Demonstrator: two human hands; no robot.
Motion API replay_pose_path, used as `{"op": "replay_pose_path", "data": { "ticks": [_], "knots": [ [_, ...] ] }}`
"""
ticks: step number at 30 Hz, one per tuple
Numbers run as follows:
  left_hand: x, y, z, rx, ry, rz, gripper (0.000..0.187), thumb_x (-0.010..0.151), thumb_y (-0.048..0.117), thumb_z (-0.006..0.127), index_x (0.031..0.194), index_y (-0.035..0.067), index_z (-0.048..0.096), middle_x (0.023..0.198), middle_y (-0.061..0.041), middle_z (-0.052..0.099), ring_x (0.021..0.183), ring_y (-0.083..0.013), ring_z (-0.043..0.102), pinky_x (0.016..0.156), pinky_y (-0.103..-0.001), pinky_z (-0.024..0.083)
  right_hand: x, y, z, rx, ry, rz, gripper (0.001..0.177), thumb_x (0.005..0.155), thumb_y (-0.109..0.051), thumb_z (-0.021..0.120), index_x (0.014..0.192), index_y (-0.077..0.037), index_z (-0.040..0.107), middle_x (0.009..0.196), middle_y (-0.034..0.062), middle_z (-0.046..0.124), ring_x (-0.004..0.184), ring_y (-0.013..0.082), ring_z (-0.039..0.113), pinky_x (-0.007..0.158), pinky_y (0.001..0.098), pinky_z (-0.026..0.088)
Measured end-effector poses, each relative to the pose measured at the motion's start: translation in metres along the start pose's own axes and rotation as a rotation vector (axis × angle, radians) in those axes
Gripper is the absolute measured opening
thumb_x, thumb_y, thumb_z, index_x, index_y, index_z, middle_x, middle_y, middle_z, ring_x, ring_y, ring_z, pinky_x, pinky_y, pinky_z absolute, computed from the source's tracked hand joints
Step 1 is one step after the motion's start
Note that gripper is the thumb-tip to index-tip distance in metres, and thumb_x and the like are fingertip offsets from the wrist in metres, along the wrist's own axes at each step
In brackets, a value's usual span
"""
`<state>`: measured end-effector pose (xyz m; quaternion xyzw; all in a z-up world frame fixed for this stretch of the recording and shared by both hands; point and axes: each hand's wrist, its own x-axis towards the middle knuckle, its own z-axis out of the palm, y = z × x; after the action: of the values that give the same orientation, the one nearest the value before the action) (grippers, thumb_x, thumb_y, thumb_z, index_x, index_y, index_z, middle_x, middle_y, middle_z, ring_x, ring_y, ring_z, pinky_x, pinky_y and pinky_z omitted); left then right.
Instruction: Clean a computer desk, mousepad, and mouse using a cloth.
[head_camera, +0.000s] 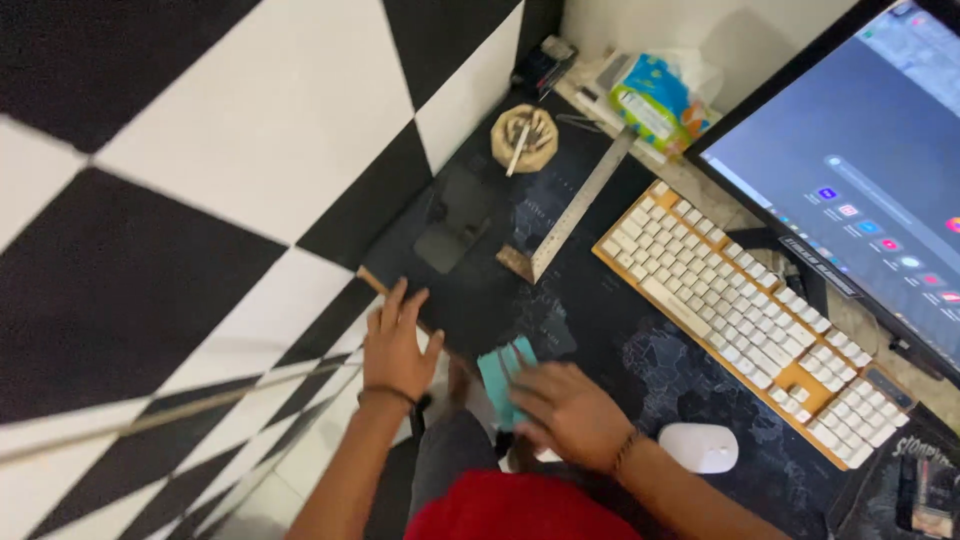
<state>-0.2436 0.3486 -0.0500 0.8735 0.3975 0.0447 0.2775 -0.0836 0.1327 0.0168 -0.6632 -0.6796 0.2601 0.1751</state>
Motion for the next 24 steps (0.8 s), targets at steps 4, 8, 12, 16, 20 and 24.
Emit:
{"op": "replay_pose_path", "data": {
  "ticks": [4,8,12,16,20,24],
  "knots": [
    [0.016,-0.023,0.007,0.097,-0.167,-0.139,0.086,0.086,0.048,0.074,0.156,0.024,0.032,0.169,0.001,0.014,0.148,-0.0363,0.029,0.112,-0.057,0.035,-0.001,0.027,0.024,-0.066,0.064,-0.115,0.039,0.08,-0.016,0.071,0.117,-0.005,0.07,0.131,0.0197,0.059,0.12,0.0408,0.056,0.099,0.0493,0.045],
    [0.026,-0.025,-0.005,0.29,-0.384,-0.132,0.103,0.088,0.067,0.064,0.163,0.029,0.006,0.172,0.006,-0.003,0.153,-0.0371,0.017,0.12,-0.056,0.026,-0.037,0.081,0.047,-0.099,0.135,-0.075,0.033,0.081,-0.005,0.066,0.114,-0.004,0.069,0.124,0.0183,0.063,0.116,0.0387,0.061,0.1,0.0435,0.049],
    [0.03,-0.013,-0.024,0.412,-0.436,-0.148,0.112,0.082,0.072,0.066,0.164,0.032,0.002,0.172,0.011,-0.005,0.156,-0.0346,0.013,0.125,-0.055,0.018,-0.068,0.125,0.039,-0.197,0.407,0.356,0.023,0.08,-0.004,0.067,0.102,-0.006,0.072,0.114,0.0156,0.069,0.107,0.0372,0.063,0.094,0.0433,0.052],
    [0.036,-0.002,-0.039,0.449,-0.473,-0.128,0.115,0.083,0.071,0.067,0.165,0.028,-0.001,0.173,0.008,-0.006,0.157,-0.038,0.006,0.124,-0.055,0.014,-0.041,0.091,0.061,-0.22,0.524,0.46,0.017,0.089,-0.005,0.068,0.104,-0.004,0.074,0.103,0.0165,0.068,0.097,0.0382,0.063,0.085,0.0471,0.052],
    [0.05,0.016,-0.059,0.584,-0.58,-0.137,0.118,0.084,0.076,0.064,0.164,0.024,-0.006,0.172,0.0,-0.01,0.157,-0.0381,-0.005,0.125,-0.056,0.004,0.029,0.054,0.087,0.028,0.448,0.069,0.023,0.083,0.002,0.066,0.105,-0.001,0.073,0.098,0.0145,0.067,0.091,0.0324,0.063,0.08,0.0421,0.054],
    [0.055,0.0,-0.035,0.555,-0.564,-0.124,0.119,0.084,0.071,0.067,0.165,0.023,-0.005,0.173,0.0,-0.01,0.158,-0.0301,-0.003,0.127,-0.054,0.005,0.107,0.031,0.08,0.054,0.353,-0.029,0.027,0.082,0.006,0.068,0.109,0.001,0.073,0.101,0.014,0.066,0.092,0.0327,0.062,0.081,0.041,0.055]
  ]
}}
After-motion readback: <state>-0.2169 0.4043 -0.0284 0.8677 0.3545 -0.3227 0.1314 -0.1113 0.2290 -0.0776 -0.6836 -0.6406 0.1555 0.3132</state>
